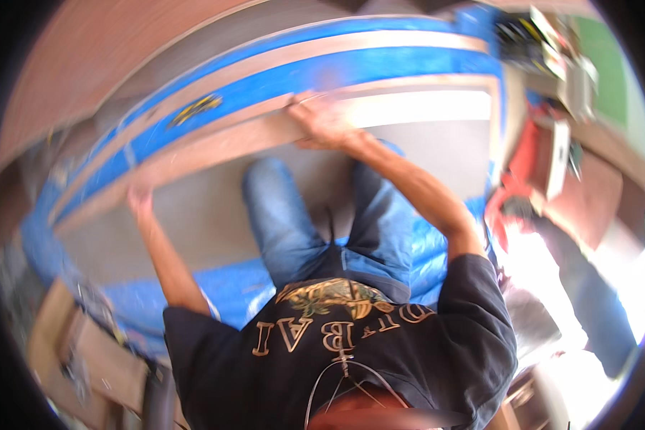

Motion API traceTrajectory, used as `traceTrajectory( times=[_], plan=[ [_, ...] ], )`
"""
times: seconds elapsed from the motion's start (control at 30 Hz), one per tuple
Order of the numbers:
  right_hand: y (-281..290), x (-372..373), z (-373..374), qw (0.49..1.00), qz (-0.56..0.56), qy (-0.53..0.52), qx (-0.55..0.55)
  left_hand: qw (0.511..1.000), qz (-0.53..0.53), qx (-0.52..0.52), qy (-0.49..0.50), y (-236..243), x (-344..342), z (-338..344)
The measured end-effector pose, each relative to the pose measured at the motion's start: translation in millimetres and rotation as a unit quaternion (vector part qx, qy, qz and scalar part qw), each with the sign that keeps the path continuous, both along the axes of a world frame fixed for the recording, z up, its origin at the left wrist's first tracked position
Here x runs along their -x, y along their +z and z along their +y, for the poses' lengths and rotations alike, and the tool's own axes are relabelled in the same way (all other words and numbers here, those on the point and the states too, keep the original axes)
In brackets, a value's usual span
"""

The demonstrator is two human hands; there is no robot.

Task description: The person measures and marks a large sheet of material on the floor, then uses a utility knife to cut along a wooden template. The person removes the cut strip and continues cutting along the template.

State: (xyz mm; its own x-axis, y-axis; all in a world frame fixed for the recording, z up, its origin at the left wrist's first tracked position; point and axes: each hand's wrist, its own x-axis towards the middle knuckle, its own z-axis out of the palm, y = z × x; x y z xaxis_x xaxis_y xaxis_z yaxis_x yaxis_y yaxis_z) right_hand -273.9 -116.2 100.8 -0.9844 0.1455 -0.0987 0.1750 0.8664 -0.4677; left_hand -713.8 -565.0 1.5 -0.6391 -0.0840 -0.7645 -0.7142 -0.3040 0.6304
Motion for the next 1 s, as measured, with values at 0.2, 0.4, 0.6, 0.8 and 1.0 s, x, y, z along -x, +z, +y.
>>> traceTrajectory(
  times=[0.2,0.4,0.6,0.8,1.0],
  plan=[
    [-4,-84,36,1.0,-0.01,-0.017,0.01,0.999,0.025,0.03,-0.033,39,-121,22],
    [-30,-161,73,0.995,-0.038,-0.072,-0.058,0.998,-0.011,-0.052,-0.023,35,-225,67],
    [-44,-207,104,0.99,-0.019,-0.113,-0.083,0.998,-0.022,-0.062,0.012,25,-262,113],
    [-51,-239,126,0.99,-0.041,-0.136,0.008,0.991,-0.112,-0.063,0.03,15,-278,129],
    [-43,-246,139,0.991,0.014,-0.129,-0.022,0.995,-0.09,-0.012,0.03,-18,-311,168]
  ],
)
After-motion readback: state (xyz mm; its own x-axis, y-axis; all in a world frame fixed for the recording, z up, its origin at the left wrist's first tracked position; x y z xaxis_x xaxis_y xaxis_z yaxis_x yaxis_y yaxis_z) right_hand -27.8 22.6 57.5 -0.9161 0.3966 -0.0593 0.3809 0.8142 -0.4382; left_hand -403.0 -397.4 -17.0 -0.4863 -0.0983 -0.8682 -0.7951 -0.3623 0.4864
